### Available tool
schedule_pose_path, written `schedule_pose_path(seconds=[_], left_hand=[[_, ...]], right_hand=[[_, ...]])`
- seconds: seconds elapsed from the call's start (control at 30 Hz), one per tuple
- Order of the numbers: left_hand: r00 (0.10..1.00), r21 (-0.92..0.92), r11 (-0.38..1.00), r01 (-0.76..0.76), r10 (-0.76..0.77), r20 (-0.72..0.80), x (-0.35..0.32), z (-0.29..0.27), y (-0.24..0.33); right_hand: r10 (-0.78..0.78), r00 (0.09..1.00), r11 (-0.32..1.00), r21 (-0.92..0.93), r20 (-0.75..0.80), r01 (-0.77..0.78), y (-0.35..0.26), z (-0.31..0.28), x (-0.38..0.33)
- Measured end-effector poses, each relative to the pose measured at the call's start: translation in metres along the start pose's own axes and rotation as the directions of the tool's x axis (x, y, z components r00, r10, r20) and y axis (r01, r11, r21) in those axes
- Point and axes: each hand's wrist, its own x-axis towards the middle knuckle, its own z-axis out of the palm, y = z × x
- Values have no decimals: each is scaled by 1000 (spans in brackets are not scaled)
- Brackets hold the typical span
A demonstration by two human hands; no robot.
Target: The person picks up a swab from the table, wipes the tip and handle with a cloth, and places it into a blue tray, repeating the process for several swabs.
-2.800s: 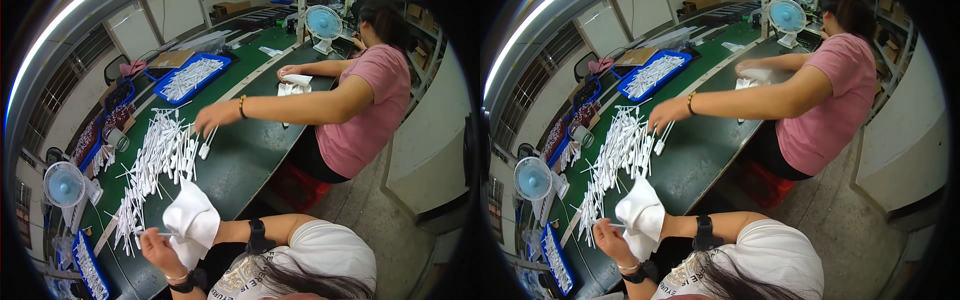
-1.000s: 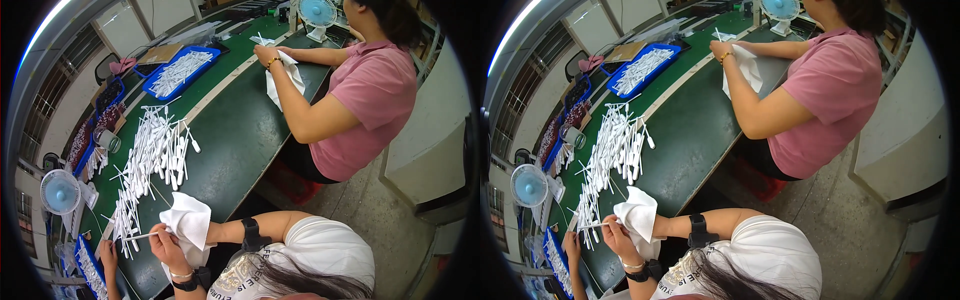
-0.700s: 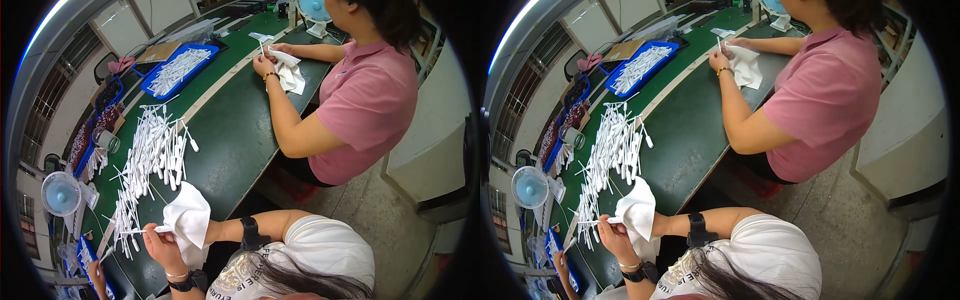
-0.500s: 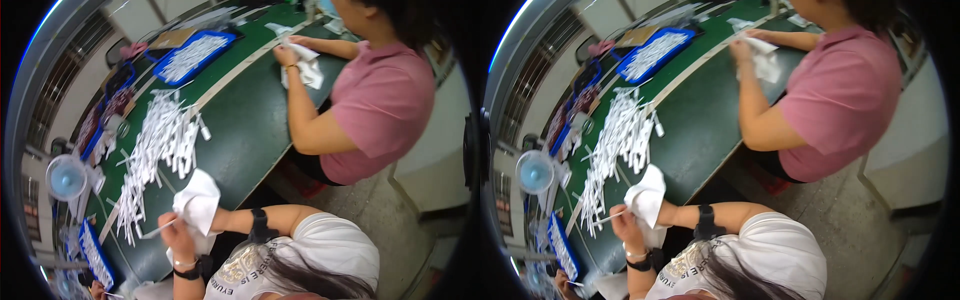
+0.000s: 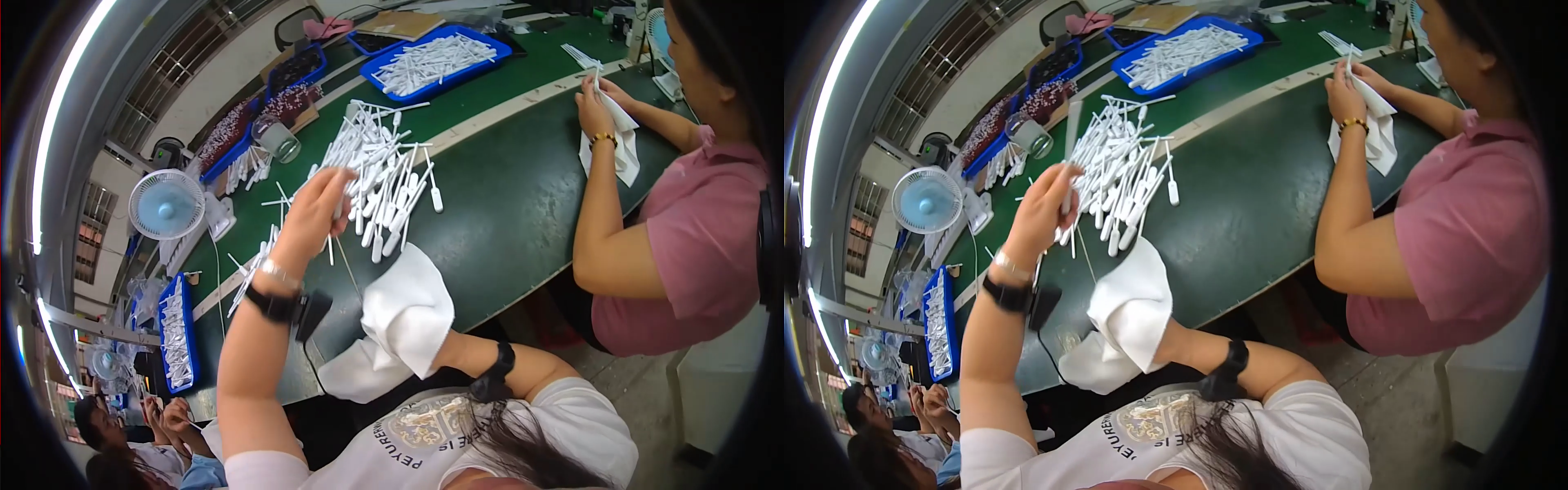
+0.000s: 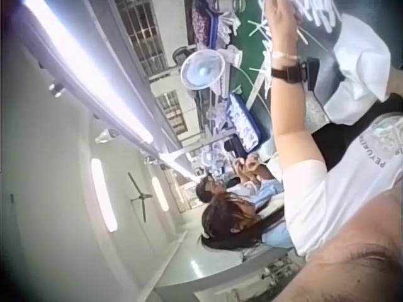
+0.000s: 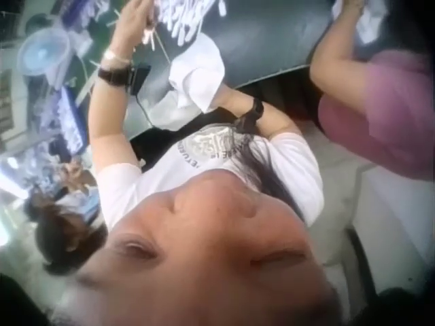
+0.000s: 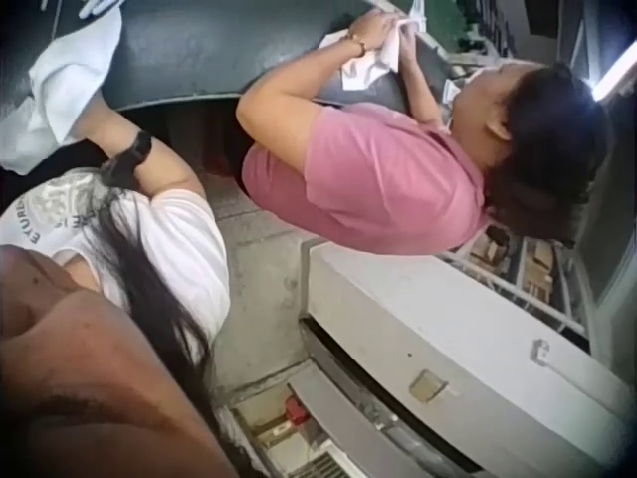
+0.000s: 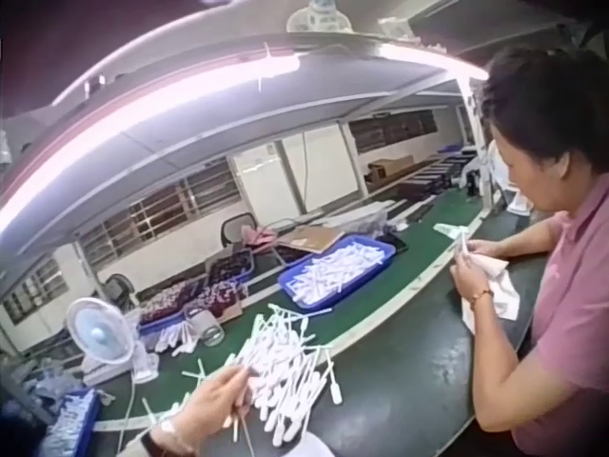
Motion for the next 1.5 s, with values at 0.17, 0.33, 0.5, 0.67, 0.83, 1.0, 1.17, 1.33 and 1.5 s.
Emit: schedule_pose_path(seconds=[0.17,0.33,0.5,0.67,0.83,1.0,1.17,1.33,1.5], left_hand=[[979,31,993,114,-118,166,156,2,-35],[999,336,942,-1,-13,38,281,20,-51],[973,612,775,-158,227,-36,332,21,-52],[992,166,981,-100,111,-58,275,14,-29],[920,347,935,-77,-67,385,163,-8,-7],[837,864,459,-206,-374,398,48,4,-7],[978,898,427,-111,-112,174,-4,16,-75],[999,837,546,-33,52,6,-18,26,-90],[971,517,830,209,-239,-9,-35,0,-83]], right_hand=[[-12,999,1000,22,30,11,-8,-13,5],[11,996,982,-186,89,6,-26,-19,18],[127,984,934,-350,125,-76,-45,-23,29],[284,915,955,1,285,-297,5,-32,-9],[276,925,922,199,262,-332,1,-27,-9],[197,977,971,124,79,-206,-6,-24,-2],[218,965,971,68,147,-230,4,-24,-9],[167,980,954,-269,112,-132,-3,-24,-1],[187,982,974,-135,12,-184,-20,-14,5]])
